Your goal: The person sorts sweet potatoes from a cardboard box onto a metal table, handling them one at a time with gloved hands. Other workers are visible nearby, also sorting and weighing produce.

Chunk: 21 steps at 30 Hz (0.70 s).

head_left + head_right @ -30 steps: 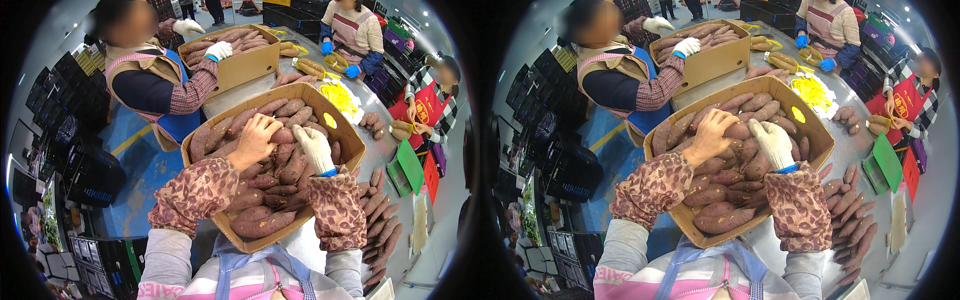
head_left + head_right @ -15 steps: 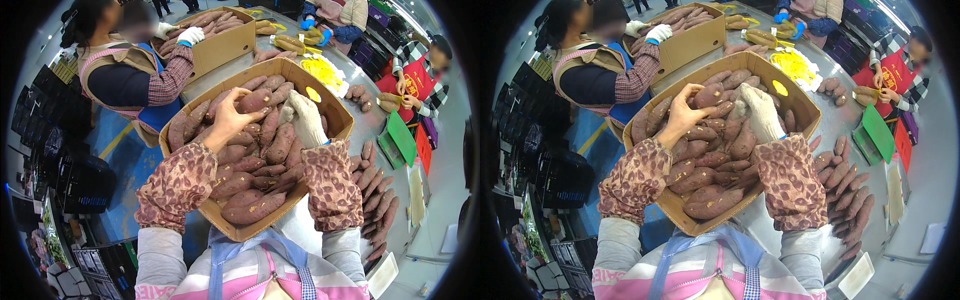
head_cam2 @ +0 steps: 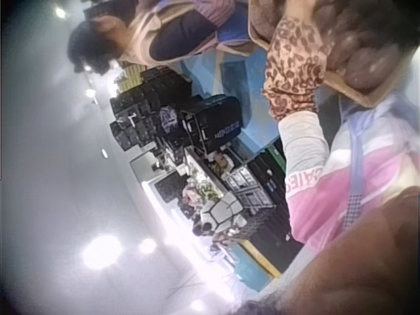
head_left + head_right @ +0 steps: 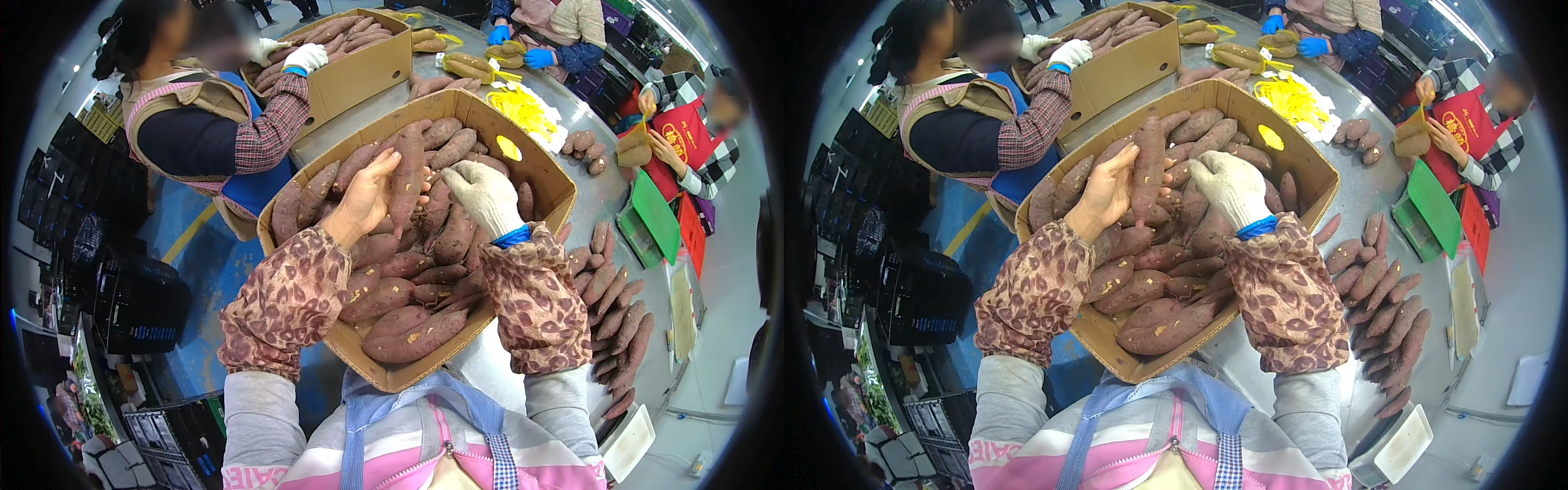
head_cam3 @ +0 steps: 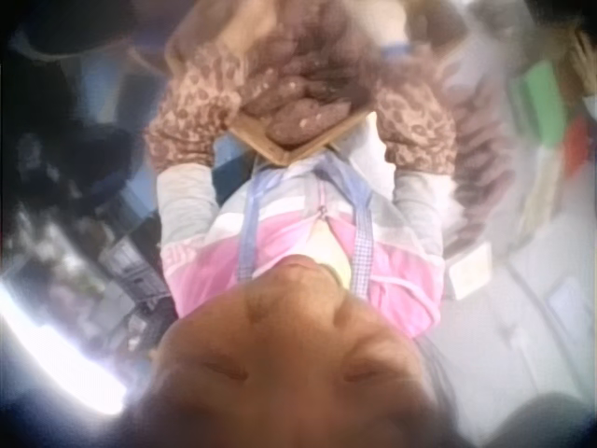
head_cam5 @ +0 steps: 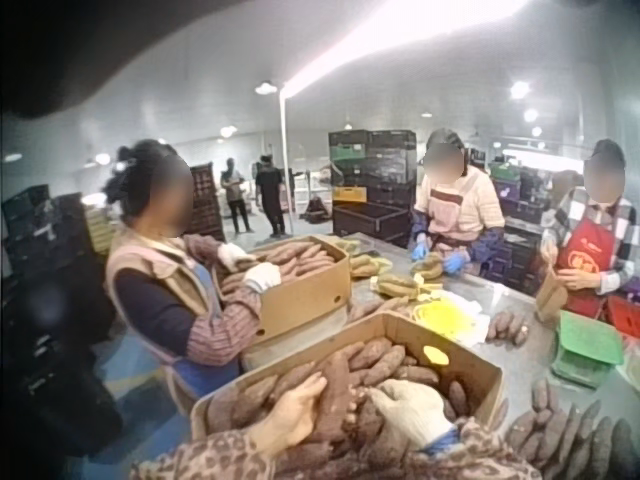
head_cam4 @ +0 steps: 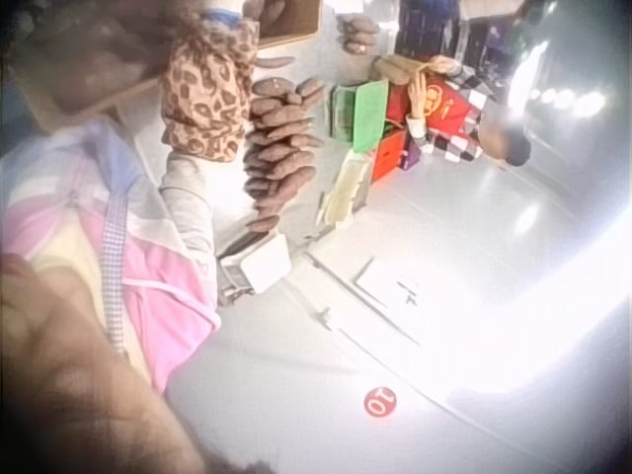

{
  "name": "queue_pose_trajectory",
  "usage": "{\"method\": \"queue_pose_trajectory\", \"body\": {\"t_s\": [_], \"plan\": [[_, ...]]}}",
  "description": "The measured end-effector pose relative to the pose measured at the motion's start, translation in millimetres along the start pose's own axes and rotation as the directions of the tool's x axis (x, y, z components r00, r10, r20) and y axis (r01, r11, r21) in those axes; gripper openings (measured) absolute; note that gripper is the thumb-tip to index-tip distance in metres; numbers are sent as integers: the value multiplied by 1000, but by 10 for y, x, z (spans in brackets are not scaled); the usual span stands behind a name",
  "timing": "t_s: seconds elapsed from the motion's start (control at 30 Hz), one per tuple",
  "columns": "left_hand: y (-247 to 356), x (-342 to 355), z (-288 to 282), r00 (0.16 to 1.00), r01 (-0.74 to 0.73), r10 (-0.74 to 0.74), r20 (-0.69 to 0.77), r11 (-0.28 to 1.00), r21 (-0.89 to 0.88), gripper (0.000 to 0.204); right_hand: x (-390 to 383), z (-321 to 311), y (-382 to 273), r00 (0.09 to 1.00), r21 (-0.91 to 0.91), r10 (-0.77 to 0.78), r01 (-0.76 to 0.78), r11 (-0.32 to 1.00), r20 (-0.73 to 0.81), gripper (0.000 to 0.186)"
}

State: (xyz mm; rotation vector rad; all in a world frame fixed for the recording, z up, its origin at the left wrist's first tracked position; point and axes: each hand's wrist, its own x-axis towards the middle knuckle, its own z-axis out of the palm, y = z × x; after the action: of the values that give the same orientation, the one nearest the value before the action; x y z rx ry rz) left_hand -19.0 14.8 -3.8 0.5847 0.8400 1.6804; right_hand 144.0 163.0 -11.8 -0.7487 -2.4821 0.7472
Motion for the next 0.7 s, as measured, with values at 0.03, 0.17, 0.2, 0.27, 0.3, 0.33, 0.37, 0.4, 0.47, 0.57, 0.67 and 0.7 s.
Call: {"method": "queue_pose_trajectory", "body": {"t_s": [0.03, 0.17, 0.2, 0.27, 0.3, 0.33, 0.37, 0.4, 0.47, 0.57, 0.67, 0.7], "plan": [[-2, 3, -12, 1000, 10, -10, 8, 1000, 0, 42, -5, -6, -24, 999, 63, 45, -44, 997, -10, 38], [-40, 8, -28, 1000, -17, 18, -9, 997, 69, 42, -23, 24, -61, 997, 197, 25, -38, 980, 71, 43], [-54, 2, -19, 999, -24, 30, -44, 993, 113, 42, -35, 47, -57, 998, 227, -24, 9, 974, 63, 42], [-66, -15, 1, 996, -52, 60, -65, 992, 117, 39, -62, 105, -40, 991, 291, -121, 101, 951, 53, 41], [-68, -21, 11, 995, -69, 77, -66, 992, 107, 38, -79, 131, -27, 989, 301, -133, 108, 948, 65, 40], [-73, -23, 21, 994, -67, 75, -80, 992, 103, 41, -96, 156, -18, 985, 318, -151, 117, 941, 84, 39], [-71, -24, 25, 993, -82, 88, -74, 993, 89, 44, -101, 176, -15, 978, 349, -190, 151, 925, 81, 38], [-63, -22, 21, 991, -119, 122, -47, 991, 61, 47, -110, 203, -23, 982, 279, -178, 154, 948, 61, 37], [-67, -10, -2, 991, -96, 101, -85, 993, 61, 44, -109, 220, -38, 980, 267, -198, 186, 946, 19, 37], [-93, 19, -63, 997, -74, 75, -32, 996, 42, 36, -63, 199, -69, 998, 422, -1, -26, 906, 63, 34], [-86, 5, -108, 992, 88, -90, 87, 996, 27, 41, -34, 150, -96, 1000, 679, 8, 13, 734, -28, 35], [-92, -10, -100, 983, 148, -149, 108, 989, 13, 42, -30, 136, -103, 999, 717, 26, 8, 697, -37, 35]]}}
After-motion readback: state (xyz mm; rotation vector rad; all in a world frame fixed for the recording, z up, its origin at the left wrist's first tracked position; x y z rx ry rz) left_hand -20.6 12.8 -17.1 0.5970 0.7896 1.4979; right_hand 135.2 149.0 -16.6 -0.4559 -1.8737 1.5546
